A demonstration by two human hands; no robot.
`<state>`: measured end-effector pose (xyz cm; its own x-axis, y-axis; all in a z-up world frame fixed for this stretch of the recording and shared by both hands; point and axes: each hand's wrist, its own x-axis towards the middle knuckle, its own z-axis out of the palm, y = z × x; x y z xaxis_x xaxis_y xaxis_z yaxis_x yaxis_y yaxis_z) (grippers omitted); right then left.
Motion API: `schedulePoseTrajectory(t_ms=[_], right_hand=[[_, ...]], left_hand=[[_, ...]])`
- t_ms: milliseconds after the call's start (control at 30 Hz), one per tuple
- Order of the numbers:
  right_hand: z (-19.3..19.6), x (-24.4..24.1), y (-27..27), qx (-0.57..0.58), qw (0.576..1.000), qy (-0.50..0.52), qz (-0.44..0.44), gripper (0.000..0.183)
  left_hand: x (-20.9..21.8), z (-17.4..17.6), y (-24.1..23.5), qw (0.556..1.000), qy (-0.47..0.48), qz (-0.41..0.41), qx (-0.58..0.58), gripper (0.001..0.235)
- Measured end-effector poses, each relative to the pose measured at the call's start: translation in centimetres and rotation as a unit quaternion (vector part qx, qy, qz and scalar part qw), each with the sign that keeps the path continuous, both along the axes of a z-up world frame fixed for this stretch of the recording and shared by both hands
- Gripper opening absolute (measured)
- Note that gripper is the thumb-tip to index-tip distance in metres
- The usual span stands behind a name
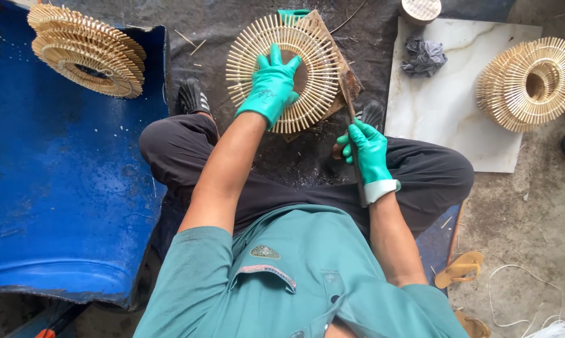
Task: The person sits cross-legged and uses a wooden mallet to tap a circular bamboo ring into shape on a wooden block. They repeatedly rotate the ring and tap its edges to adjust its form, then place it aside and pick up another ring to repeat the process.
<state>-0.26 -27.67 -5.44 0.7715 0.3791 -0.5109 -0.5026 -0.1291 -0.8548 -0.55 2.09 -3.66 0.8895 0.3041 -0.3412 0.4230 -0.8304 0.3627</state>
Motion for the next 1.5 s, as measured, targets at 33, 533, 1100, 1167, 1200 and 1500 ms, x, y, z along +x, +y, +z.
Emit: schedulePoseTrajectory(t_ms=[33,533,1100,1167,1200,1500], right_hand=[[0.1,-0.2,0.1,0.0,1.0,0.001,-0.002,0.03],[-0.2,0.2,0.7,0.024,0.999,-0.013,-0.029,0.034],[-0.9,0.2,1.1,0.059,0.997,0.036,-0.038,0.028],[-1.1,-0.1,1.3,0.054,0.998,0.01,-0.043,0.029],[-1.1,-0.2,1.4,0.048,0.998,-0.016,-0.049,0.03],[-0.6,-1.0,1.1,0.044,0.999,0.014,-0.03,0.028]], left_hand=[[-0.1,0.1,0.1,1.0,0.001,-0.002,0.0,0.099],[0.5,-1.2,1.4,0.998,0.025,-0.048,0.012,0.106],[0.9,-7.1,3.8,0.991,-0.074,-0.092,0.057,0.089],[0.3,-3.4,3.2,0.993,-0.049,-0.089,0.055,0.093],[0.0,-1.6,2.9,0.994,-0.025,-0.087,0.053,0.096],[-1.7,0.5,1.8,0.999,0.018,-0.013,0.029,0.097]])
